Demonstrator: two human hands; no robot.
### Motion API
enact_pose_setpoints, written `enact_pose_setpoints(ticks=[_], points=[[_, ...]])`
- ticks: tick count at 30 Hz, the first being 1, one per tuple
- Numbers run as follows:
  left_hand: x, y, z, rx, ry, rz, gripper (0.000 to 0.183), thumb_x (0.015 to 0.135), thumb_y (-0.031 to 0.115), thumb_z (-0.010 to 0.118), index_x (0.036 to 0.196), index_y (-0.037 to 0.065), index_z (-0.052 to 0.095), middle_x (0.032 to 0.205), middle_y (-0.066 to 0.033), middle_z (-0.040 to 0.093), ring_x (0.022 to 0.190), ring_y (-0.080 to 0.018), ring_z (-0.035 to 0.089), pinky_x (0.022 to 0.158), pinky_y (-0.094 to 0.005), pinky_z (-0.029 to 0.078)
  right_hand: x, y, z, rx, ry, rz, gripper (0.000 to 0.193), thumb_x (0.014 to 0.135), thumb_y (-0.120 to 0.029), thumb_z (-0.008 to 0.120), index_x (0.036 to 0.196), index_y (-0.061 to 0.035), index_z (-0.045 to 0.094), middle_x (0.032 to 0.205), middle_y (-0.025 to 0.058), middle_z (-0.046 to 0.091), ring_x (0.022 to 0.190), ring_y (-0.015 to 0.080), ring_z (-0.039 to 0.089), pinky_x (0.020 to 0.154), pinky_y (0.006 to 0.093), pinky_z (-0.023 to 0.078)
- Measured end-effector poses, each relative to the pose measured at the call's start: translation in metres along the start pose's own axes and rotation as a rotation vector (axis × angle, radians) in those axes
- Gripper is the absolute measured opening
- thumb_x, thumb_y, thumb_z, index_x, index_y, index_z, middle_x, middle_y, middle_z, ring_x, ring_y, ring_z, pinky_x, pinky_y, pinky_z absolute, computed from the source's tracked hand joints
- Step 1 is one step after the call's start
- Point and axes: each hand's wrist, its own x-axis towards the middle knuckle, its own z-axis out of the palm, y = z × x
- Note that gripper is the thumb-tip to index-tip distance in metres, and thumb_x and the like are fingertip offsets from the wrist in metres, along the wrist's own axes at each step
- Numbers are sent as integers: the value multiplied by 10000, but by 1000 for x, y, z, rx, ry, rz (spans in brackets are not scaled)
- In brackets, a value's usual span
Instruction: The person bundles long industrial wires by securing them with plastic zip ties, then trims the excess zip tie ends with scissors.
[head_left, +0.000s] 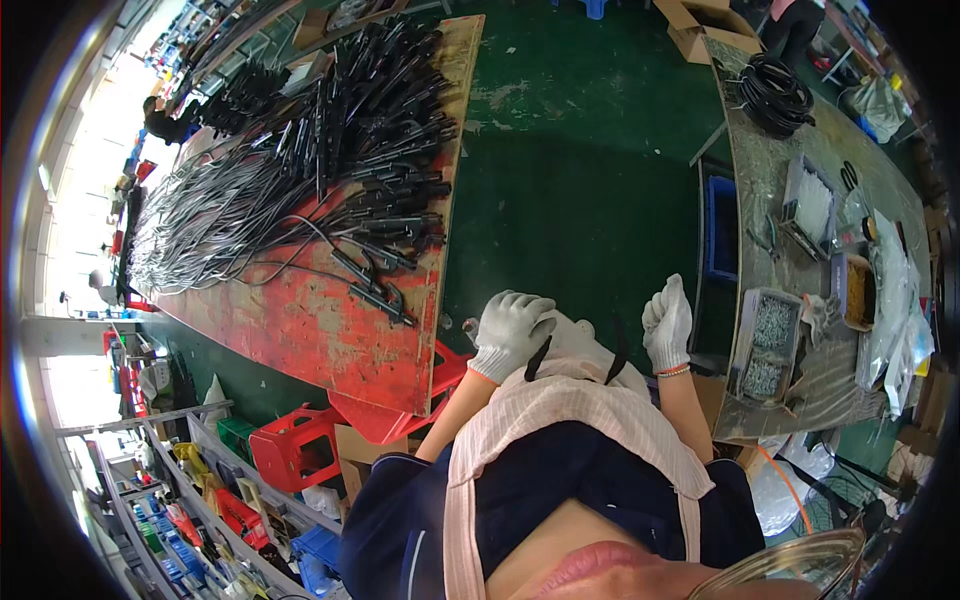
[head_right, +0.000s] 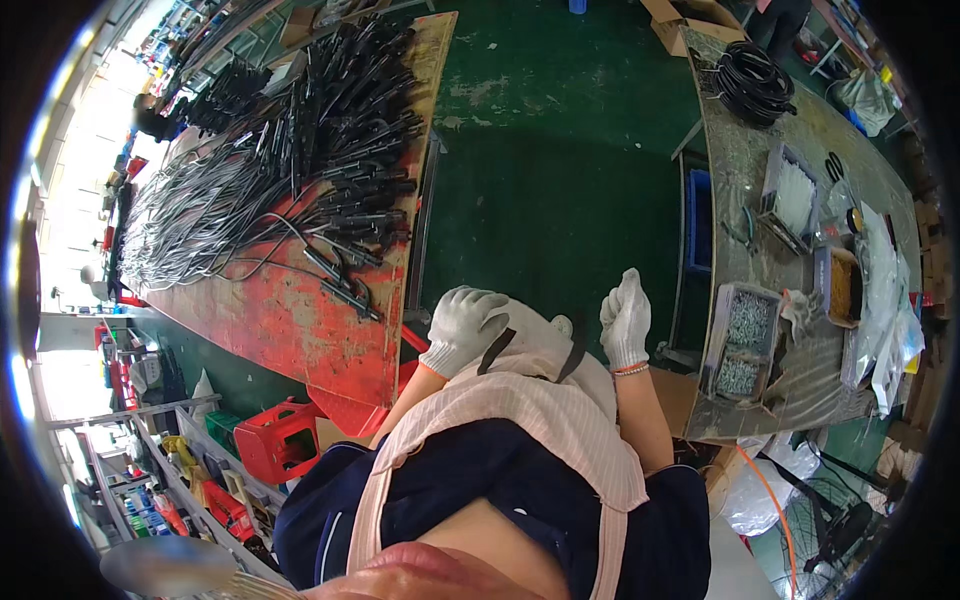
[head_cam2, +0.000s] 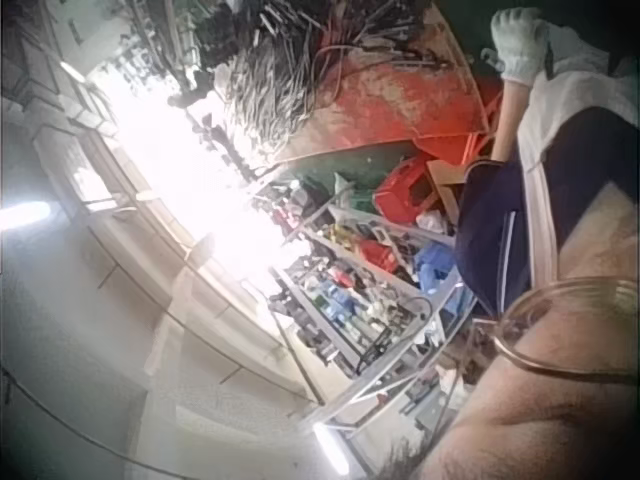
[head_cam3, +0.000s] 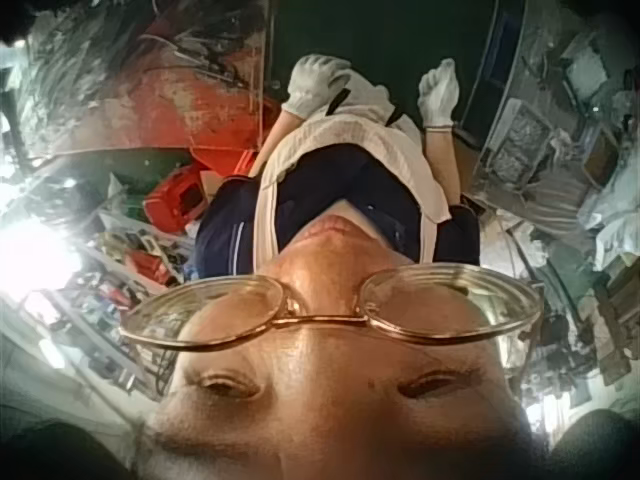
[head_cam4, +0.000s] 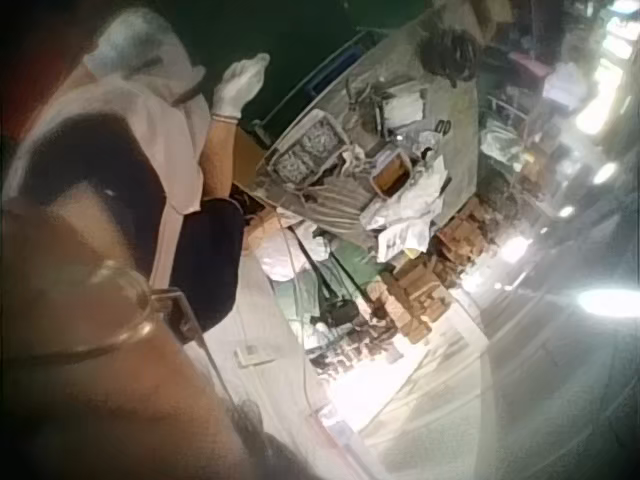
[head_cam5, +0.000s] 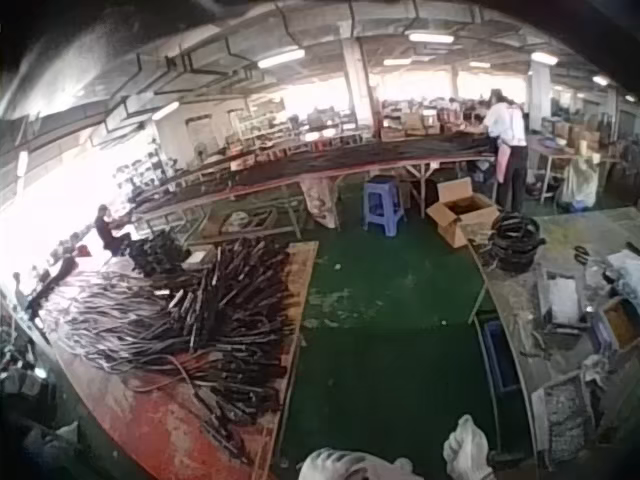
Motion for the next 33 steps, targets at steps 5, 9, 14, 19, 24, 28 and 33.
enact_pose_setpoints(ticks=[5,9,14,19,24,28,33], points=[[54,-36,-1,45,-67,-115,240,812,271,675,979,105,721,981,-99,719,943,-296,655,893,-427,487,50,-9,18,64,38,43,446,1031,-382,500,667,-170,352,516,-51,232,418,80,214,402,261,189],[106,-86,-16,42,36,-257,247,826,276,658,1005,111,705,956,-134,697,911,-320,652,866,-435,488,89,-15,4,156,123,57,459,1043,-389,455,648,-185,342,503,-53,221,412,72,200,383,257,172],[85,-194,-47,-184,1069,-927,338,859,256,651,1137,65,659,985,-158,694,898,-348,667,842,-453,524,133,-32,49,-56,362,101,549,1026,-461,464,599,-192,248,494,-53,215,419,88,176,408,273,161],[-35,-247,-65,405,987,-1795,615,854,372,655,1352,62,469,1214,-177,619,1103,-364,596,917,-467,489,205,-40,113,-292,94,151,552,1016,-445,489,598,-190,234,496,-54,205,427,88,173,421,282,145],[-70,-219,-41,84,501,-2059,553,836,427,645,1296,129,575,1220,-171,644,1120,-349,620,943,-432,493,284,-38,164,-377,-120,243,542,1027,-414,482,594,-192,242,496,-58,201,420,71,181,415,270,141],[-73,-232,-36,-50,402,-2055,499,813,402,678,1180,66,634,1072,-199,699,1037,-351,664,902,-441,513,321,-19,212,-535,-294,311,544,1028,-401,498,598,-186,243,497,-59,204,423,67,185,409,275,142],[-63,-244,-71,-215,197,-2111,407,736,229,751,1065,5,666,926,-201,712,892,-319,713,748,-426,542,351,-9,275,-709,-565,305,510,1020,-398,522,625,-178,288,514,-63,234,436,53,201,411,265,153]])
